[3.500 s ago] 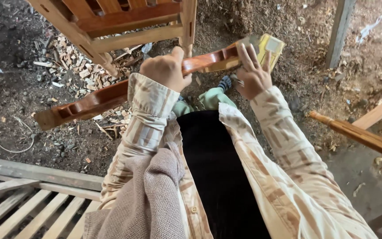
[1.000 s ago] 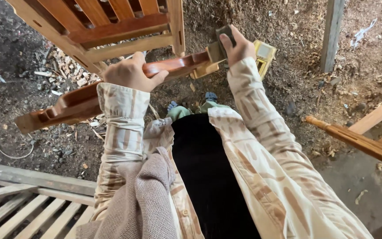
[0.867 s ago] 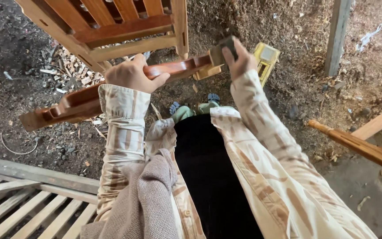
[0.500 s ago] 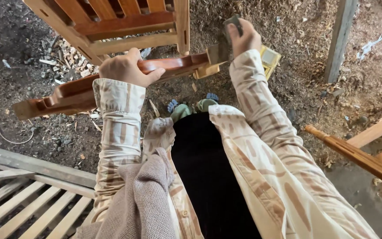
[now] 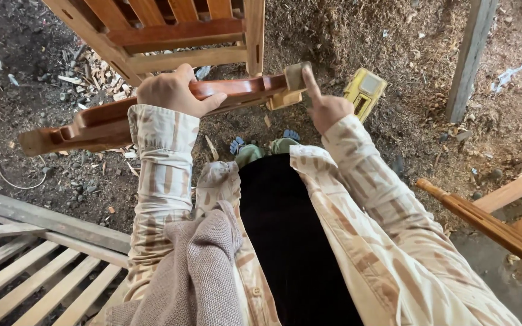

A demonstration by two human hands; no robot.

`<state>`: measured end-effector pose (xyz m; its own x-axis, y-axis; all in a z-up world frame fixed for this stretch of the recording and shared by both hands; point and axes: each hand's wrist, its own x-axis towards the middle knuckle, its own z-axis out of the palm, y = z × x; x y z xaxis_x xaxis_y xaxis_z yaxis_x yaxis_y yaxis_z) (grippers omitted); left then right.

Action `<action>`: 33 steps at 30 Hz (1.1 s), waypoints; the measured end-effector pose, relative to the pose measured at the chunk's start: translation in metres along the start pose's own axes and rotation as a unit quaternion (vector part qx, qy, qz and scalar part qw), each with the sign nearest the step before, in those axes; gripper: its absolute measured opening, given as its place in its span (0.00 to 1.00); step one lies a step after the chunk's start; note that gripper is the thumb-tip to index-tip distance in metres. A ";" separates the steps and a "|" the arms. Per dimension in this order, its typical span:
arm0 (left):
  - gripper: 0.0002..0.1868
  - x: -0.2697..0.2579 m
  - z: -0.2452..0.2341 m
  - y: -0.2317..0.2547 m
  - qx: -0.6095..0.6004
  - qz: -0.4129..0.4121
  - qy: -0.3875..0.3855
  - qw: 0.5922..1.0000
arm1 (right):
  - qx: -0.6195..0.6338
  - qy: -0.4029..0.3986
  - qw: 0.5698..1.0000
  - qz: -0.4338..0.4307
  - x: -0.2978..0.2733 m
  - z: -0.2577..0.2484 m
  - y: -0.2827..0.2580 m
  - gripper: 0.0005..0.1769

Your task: The person sands a wooden chair frame using a sanding block. They hold the chair with one hand and rub the sanding block along the edges and surfaces of the wood, focusing on smoothing the finish.

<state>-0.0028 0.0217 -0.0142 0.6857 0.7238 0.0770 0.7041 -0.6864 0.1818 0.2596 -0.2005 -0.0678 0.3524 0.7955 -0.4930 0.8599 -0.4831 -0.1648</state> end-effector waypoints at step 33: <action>0.36 0.016 -0.004 -0.007 0.003 -0.008 0.011 1.000 | 0.471 0.467 0.723 -0.192 0.064 0.108 0.037 0.21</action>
<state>0.0023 0.0385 -0.0107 0.6707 0.7355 0.0962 0.7157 -0.6758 0.1763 0.2744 -0.2070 -0.1980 0.6287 0.6253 0.4623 0.4817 0.1535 -0.8628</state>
